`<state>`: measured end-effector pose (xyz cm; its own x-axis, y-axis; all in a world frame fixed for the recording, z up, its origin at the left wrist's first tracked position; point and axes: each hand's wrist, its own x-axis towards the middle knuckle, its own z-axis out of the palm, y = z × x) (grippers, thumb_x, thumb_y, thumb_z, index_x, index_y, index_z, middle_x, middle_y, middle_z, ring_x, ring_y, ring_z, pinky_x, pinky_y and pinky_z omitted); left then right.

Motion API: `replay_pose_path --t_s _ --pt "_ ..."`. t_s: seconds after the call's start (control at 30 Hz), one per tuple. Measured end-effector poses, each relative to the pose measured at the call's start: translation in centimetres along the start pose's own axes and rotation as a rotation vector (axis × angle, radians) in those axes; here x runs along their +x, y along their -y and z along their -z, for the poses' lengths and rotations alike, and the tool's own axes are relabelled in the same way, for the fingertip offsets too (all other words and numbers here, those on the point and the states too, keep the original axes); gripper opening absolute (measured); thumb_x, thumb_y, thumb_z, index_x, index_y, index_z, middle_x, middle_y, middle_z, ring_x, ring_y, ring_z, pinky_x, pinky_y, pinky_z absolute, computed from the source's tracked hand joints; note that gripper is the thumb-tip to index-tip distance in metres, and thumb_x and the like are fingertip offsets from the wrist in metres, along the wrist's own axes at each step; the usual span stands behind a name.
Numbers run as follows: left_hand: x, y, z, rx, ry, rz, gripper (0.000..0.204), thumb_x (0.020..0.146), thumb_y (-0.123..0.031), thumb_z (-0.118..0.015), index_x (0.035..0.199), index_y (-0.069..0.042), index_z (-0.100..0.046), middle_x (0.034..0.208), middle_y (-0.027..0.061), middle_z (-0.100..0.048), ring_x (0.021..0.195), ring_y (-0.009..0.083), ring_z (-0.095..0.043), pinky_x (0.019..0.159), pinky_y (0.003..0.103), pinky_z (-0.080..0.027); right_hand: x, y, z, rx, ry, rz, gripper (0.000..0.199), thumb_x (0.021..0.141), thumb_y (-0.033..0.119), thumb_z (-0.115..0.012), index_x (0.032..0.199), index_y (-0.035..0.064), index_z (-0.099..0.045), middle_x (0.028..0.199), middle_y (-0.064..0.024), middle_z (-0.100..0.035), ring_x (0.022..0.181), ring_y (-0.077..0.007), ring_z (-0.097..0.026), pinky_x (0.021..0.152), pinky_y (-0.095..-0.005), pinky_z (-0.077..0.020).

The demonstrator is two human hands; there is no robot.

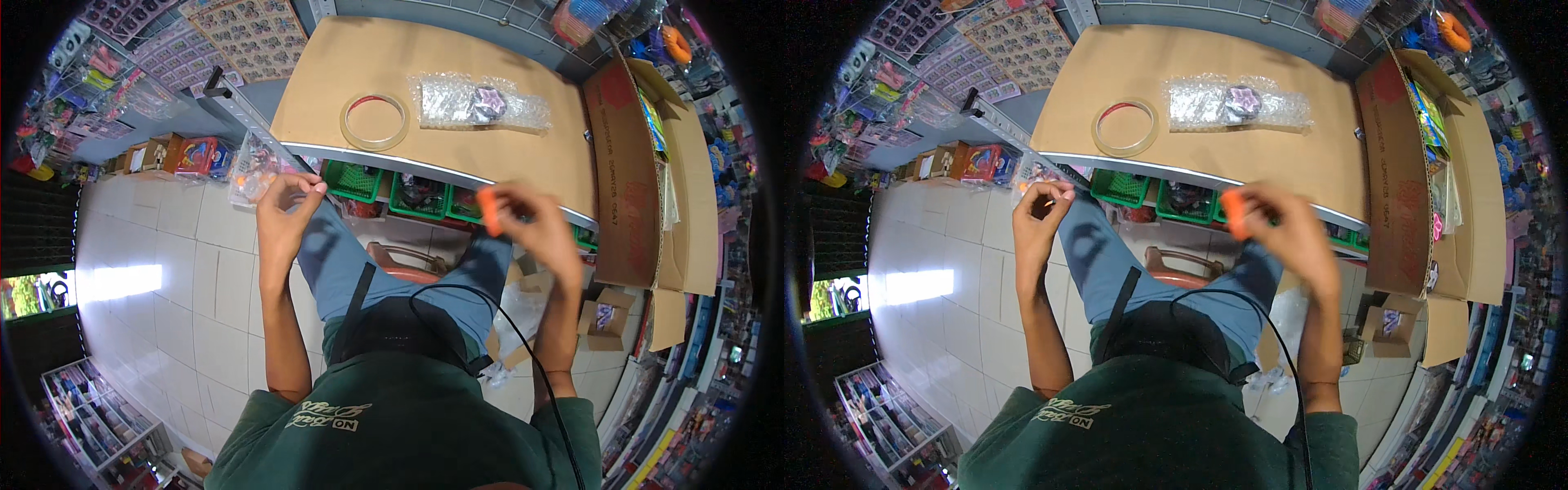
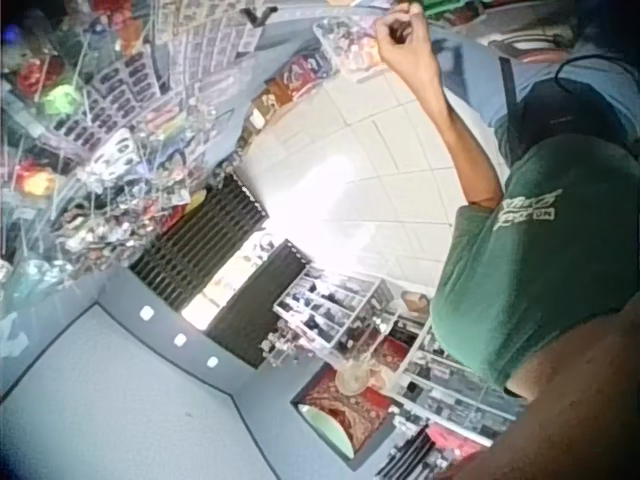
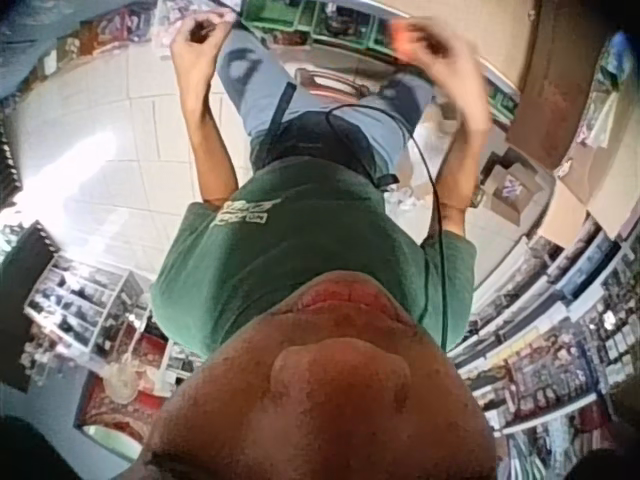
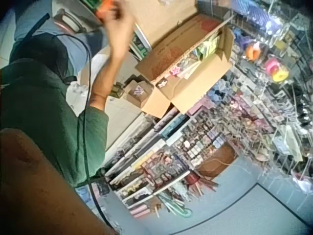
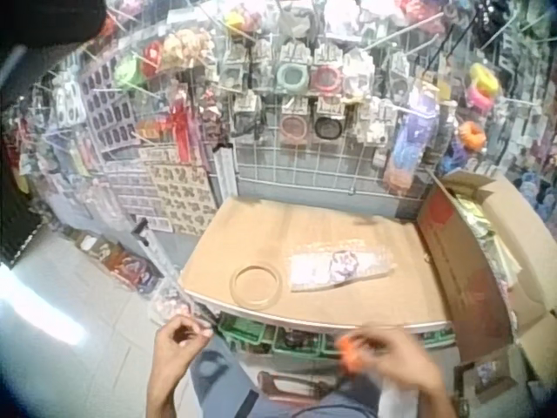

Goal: The person is wrapping small objects in bubble wrap and securing them with tape on a store sales floor.

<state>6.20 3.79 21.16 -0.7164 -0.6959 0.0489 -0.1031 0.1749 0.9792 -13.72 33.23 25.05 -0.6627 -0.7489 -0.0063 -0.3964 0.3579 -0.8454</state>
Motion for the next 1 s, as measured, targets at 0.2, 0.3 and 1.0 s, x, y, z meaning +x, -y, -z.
replay_pose_path --t_s 0.2,0.3,1.0 --pt "0.9 -0.1 -3.6 0.001 0.101 -0.064 0.020 0.087 -0.006 -0.077 0.084 -0.004 -0.057 0.100 0.0064 -0.071 0.089 0.0111 -0.064 0.082 0.027 -0.051 1.0 -5.6 9.0 -0.819 -0.497 -0.016 0.033 0.084 0.002 -0.070 0.116 0.0001 -0.069 0.079 -0.0172 -0.070 0.070 -0.0242 -0.070 0.067 -0.0365 -0.0532" --pt "1.0 -1.7 -5.3 -0.010 0.153 -0.114 0.024 0.085 -0.008 -0.079 0.082 -0.002 -0.056 0.097 0.0079 -0.072 0.087 0.0129 -0.067 0.079 0.028 -0.053 1.8 -5.0 10.1 -0.551 -0.407 -0.319 0.036 0.086 0.002 -0.067 0.122 0.0009 -0.066 0.076 -0.0188 -0.069 0.068 -0.0296 -0.070 0.066 -0.0402 -0.0525" --pt "1.4 -6.0 -9.6 -0.008 0.471 -0.235 0.013 0.092 -0.004 -0.072 0.093 -0.001 -0.059 0.111 0.0101 -0.067 0.083 0.0105 -0.067 0.062 0.023 -0.055 1.0 3.8 -2.5 0.075 -0.295 0.343 0.013 0.083 0.006 -0.076 0.094 0.0004 -0.071 0.095 -0.0080 -0.070 0.083 -0.0207 -0.069 0.066 -0.0308 -0.0523"
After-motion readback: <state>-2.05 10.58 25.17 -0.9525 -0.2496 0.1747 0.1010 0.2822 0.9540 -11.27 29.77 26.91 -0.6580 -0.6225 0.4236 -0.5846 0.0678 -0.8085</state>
